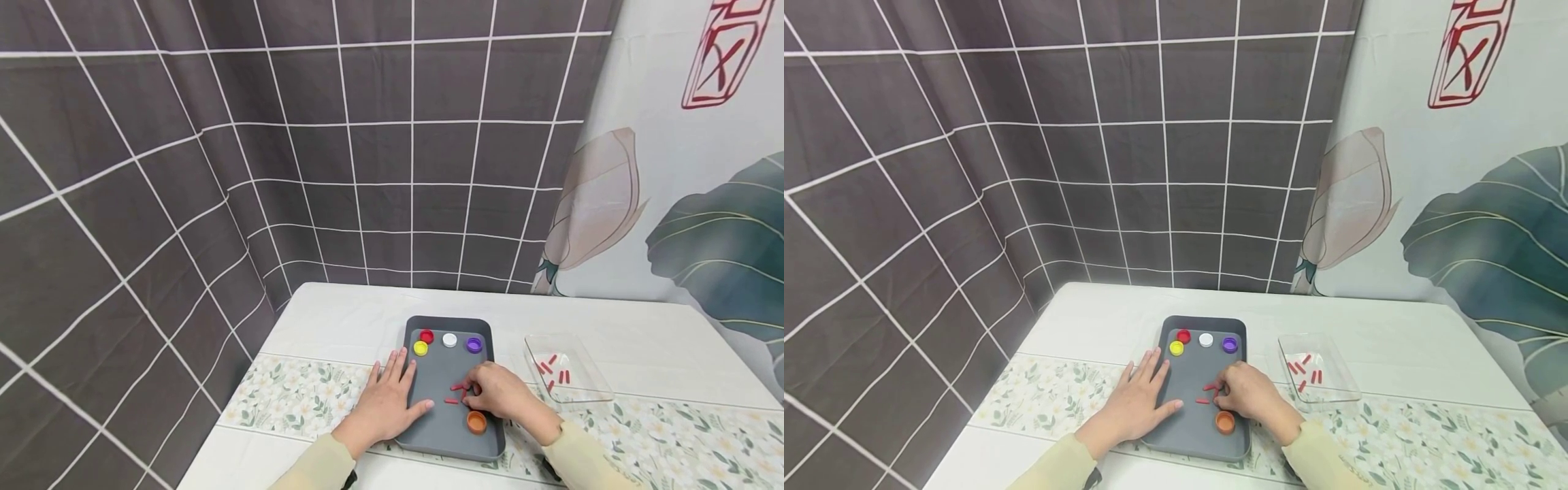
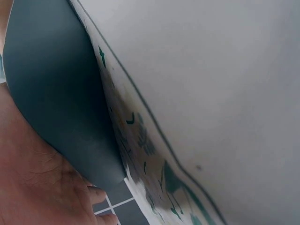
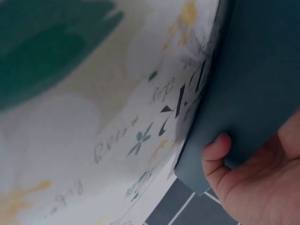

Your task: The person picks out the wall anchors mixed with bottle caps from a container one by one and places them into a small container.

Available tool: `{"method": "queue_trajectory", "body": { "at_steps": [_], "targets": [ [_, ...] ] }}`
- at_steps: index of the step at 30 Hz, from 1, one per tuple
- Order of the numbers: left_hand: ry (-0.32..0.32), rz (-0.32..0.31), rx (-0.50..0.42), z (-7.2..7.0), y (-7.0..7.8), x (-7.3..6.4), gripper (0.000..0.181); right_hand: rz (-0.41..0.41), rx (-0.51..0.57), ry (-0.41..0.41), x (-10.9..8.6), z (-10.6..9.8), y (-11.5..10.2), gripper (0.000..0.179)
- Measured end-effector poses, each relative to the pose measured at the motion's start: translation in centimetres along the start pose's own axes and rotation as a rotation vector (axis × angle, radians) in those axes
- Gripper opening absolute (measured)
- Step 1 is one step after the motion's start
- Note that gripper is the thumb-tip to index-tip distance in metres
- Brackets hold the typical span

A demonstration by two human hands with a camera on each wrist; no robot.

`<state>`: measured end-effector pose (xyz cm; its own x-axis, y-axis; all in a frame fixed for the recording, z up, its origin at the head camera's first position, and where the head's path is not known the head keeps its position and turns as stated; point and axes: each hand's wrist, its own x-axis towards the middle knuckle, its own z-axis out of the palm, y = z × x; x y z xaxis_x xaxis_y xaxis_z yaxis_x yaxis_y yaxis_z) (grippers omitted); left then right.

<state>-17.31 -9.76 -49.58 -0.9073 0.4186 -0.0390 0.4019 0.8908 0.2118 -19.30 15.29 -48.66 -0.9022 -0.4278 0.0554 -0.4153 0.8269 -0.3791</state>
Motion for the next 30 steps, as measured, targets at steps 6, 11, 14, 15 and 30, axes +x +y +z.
{"method": "queue_trajectory", "body": {
  "at_steps": [6, 11, 14, 15, 30],
  "targets": [
    [0.003, 0.002, 0.0, -0.09, 0.08, -0.04, 0.086, -0.023, -0.011, 0.023, 0.06, 0.24, 0.11, 0.019],
    [0.003, 0.001, -0.007, -0.24, 0.17, -0.1, 0.085, -0.045, -0.008, 0.038, 0.1, 0.46, 0.26, 0.019],
    [0.005, 0.003, -0.008, -0.29, 0.18, -0.12, 0.085, -0.053, -0.012, 0.04, 0.05, 0.44, 0.23, 0.019],
    [0.004, 0.002, -0.009, -0.3, 0.18, -0.13, 0.085, -0.051, -0.014, 0.041, 0.04, 0.45, 0.24, 0.019],
    [0.001, -0.004, 0.0, -0.05, -0.04, 0.18, 0.084, -0.043, 0.08, 0.032, -0.11, -0.53, 0.5, 0.014]
  ]
}}
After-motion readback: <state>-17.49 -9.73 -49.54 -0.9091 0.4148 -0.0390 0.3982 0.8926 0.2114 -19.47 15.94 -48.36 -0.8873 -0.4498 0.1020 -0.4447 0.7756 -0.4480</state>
